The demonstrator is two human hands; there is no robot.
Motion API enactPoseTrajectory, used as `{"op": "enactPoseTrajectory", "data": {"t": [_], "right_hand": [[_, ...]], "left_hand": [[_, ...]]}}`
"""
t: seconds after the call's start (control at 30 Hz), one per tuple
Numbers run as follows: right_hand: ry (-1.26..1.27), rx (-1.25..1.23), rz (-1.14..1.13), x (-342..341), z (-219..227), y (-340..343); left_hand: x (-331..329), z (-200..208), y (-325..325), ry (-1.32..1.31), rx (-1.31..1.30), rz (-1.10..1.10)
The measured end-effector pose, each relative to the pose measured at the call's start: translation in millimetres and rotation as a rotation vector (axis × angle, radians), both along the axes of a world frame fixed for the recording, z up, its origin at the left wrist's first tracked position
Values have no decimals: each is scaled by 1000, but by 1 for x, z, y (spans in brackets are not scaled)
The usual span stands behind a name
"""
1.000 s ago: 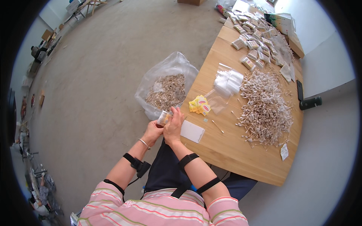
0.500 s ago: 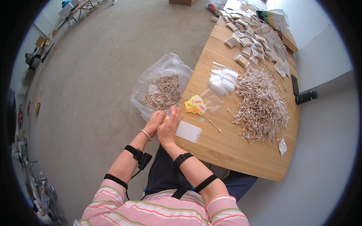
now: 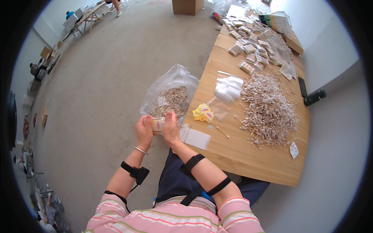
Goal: Counting and packaging cotton swabs into small transparent plastic bags.
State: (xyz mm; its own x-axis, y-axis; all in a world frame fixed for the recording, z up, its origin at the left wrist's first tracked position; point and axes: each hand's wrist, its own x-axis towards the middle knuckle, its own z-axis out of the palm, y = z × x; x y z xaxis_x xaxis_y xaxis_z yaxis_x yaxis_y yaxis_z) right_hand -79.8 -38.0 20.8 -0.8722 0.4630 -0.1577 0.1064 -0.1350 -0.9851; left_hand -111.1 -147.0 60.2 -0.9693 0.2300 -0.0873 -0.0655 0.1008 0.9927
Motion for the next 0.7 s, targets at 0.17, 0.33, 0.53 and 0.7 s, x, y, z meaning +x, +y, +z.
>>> {"op": "enactPoseTrajectory", "data": {"t": [0.17, 0.33, 0.53, 0.7], "right_hand": [[-119, 120, 61, 39, 58, 22], [-223, 745, 45, 78, 89, 67], [-20, 990, 310, 133, 128, 132], [-62, 1193, 546, 171, 160, 129]], "left_hand": [[45, 3, 50, 9, 174, 167], [82, 21, 84, -185, 375, -6], [87, 55, 83, -523, 234, -962], [119, 74, 101, -495, 154, -1140]]}}
